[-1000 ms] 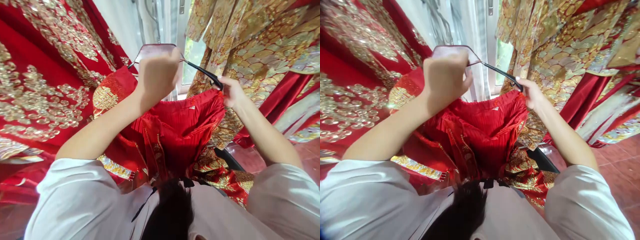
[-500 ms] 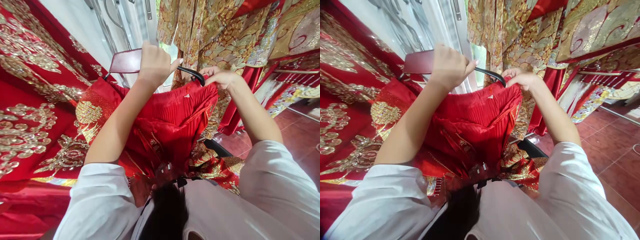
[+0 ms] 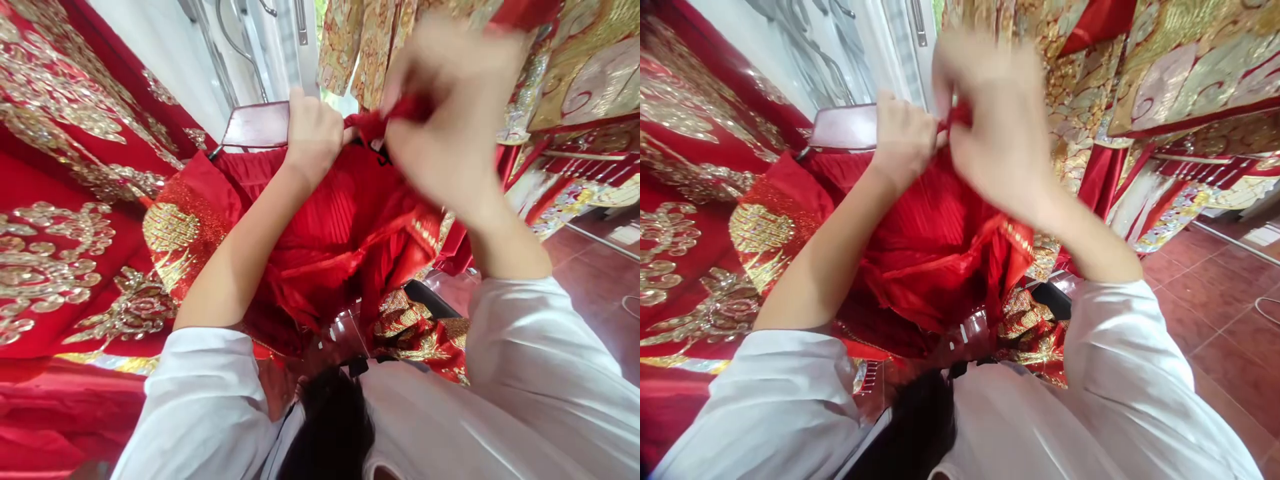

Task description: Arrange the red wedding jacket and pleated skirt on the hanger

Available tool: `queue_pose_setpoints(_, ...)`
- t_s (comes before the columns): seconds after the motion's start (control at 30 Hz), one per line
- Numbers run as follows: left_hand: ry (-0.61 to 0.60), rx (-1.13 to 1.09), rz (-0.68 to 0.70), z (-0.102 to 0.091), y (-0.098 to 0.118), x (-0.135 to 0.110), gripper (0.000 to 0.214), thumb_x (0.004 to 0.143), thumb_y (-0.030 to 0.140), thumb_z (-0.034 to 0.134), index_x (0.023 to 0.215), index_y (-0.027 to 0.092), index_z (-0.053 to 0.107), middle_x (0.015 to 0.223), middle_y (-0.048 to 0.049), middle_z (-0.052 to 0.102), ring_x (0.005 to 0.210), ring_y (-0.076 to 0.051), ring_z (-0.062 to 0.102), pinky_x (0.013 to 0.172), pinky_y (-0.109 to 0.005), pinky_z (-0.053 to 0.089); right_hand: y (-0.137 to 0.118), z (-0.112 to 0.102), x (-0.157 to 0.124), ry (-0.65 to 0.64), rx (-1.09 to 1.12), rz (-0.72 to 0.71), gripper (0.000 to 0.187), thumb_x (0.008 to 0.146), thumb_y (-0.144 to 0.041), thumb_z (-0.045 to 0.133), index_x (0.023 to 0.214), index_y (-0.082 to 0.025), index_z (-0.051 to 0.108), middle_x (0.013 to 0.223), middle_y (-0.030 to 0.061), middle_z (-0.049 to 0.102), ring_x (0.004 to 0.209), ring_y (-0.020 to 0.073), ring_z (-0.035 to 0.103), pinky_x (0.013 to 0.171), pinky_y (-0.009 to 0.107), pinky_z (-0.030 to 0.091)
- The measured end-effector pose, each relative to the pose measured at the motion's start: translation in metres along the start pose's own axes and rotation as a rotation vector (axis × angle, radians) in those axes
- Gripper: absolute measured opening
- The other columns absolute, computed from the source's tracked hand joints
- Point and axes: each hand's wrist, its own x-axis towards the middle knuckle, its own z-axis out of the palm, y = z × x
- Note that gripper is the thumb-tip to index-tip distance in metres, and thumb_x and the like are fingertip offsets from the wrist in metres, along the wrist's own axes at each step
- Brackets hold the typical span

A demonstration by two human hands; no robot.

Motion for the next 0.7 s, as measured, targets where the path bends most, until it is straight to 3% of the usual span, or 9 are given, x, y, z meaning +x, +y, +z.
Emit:
queue_pose_setpoints(0.03, -0.021, 0.021, 0.0, -0.002, 0.001, -0.001, 0.029, 0.087, 0.035, 0.047, 0.08, 0.02, 0.07, 0.088, -0.0128, 0.067, 0.091, -0.029, 0.052, 0.093, -0.05, 0.024, 0.011, 0.016, -0.013, -0.023, -0.378, -0.116, 0.036, 0.079, -0.001, 0.042, 0.105, -0.018, 0.058, 0.109, 0.0078, 0.056, 0.103, 0.0219, 0.05, 0.07, 0.026, 0.045)
queue_pose_setpoints(0.1, -0.054, 0.073, 0.039, -0.007, -0.001, -0.002, 0.024, 0.086, 0.024, 0.048, 0.09, 0.016, 0.07, 0.098, -0.0141, 0.066, 0.095, -0.029, 0.053, 0.095, -0.05, 0.025, 0.041, 0.05, -0.028, -0.246, -0.923, -0.255, 0.039, 0.085, -0.006, 0.033, 0.111, -0.019, 0.06, 0.101, 0.0113, 0.059, 0.094, 0.0248, 0.052, 0.066, 0.032, 0.043)
queue_pose_setpoints(0.2, -0.096, -0.046, 0.271, -0.026, -0.011, -0.005, 0.04, 0.078, 0.013, 0.051, 0.116, 0.018, 0.061, 0.121, -0.0102, 0.059, 0.114, -0.028, 0.047, 0.1, -0.049, 0.026, 0.09, 0.09, -0.021, -0.371, -1.129, -0.258, 0.048, 0.09, -0.006, 0.018, 0.111, -0.012, 0.061, 0.109, 0.0183, 0.055, 0.096, 0.0272, 0.051, 0.058, 0.03, 0.038)
queue_pose_setpoints(0.3, -0.056, -0.312, 0.411, -0.062, -0.03, -0.016, 0.053, 0.076, 0.014, 0.043, 0.128, 0.015, 0.052, 0.13, -0.0057, 0.051, 0.122, -0.02, 0.044, 0.103, -0.038, 0.031, 0.117, 0.102, -0.005, -0.372, -1.142, -0.243, 0.051, 0.088, -0.004, 0.016, 0.108, -0.008, 0.062, 0.114, 0.0213, 0.052, 0.101, 0.0309, 0.049, 0.056, 0.03, 0.035)
queue_pose_setpoints(0.47, 0.017, 0.046, -0.097, -0.12, -0.071, -0.077, 0.053, 0.085, 0.038, 0.03, 0.121, 0.012, 0.058, 0.119, -0.0102, 0.052, 0.122, -0.029, 0.042, 0.103, -0.045, 0.026, 0.098, 0.065, -0.005, -0.286, -0.845, -0.314, 0.028, 0.087, -0.016, 0.039, 0.101, -0.018, 0.063, 0.089, 0.0123, 0.06, 0.082, 0.023, 0.053, 0.063, 0.03, 0.037)
queue_pose_setpoints(0.53, -0.027, 0.139, -0.28, -0.125, -0.088, -0.109, 0.052, 0.086, 0.041, 0.025, 0.101, 0.011, 0.064, 0.09, -0.0097, 0.058, 0.095, -0.024, 0.054, 0.09, -0.04, 0.037, 0.085, 0.043, 0.005, -0.072, -0.697, -0.34, 0.023, 0.089, -0.026, 0.046, 0.103, -0.02, 0.063, 0.076, 0.008, 0.057, 0.077, 0.0205, 0.053, 0.071, 0.031, 0.039)
queue_pose_setpoints(0.6, -0.118, 0.093, -0.372, -0.119, -0.106, -0.133, 0.05, 0.087, 0.045, 0.024, 0.074, 0.013, 0.061, 0.065, -0.0049, 0.05, 0.067, -0.014, 0.047, 0.073, -0.032, 0.04, 0.075, 0.028, 0.029, 0.127, -0.607, -0.435, 0.023, 0.088, -0.03, 0.052, 0.105, -0.019, 0.063, 0.08, 0.0069, 0.058, 0.084, 0.0193, 0.053, 0.08, 0.031, 0.038)
queue_pose_setpoints(0.63, -0.154, 0.003, -0.384, -0.113, -0.114, -0.141, 0.051, 0.088, 0.048, 0.026, 0.067, 0.014, 0.056, 0.061, -0.003, 0.047, 0.062, -0.012, 0.04, 0.068, -0.03, 0.039, 0.071, 0.024, 0.045, 0.154, -0.564, -0.491, 0.023, 0.086, -0.029, 0.056, 0.104, -0.018, 0.063, 0.085, 0.0062, 0.059, 0.087, 0.0176, 0.052, 0.083, 0.029, 0.037)
queue_pose_setpoints(0.7, -0.19, -0.269, -0.337, -0.101, -0.128, -0.15, 0.049, 0.088, 0.052, 0.031, 0.067, 0.015, 0.055, 0.062, -0.002, 0.051, 0.061, -0.01, 0.036, 0.065, -0.026, 0.039, 0.062, 0.024, 0.075, -0.007, -0.396, -0.552, 0.02, 0.083, -0.023, 0.061, 0.101, -0.015, 0.065, 0.085, 0.0026, 0.059, 0.08, 0.0106, 0.05, 0.077, 0.022, 0.036)
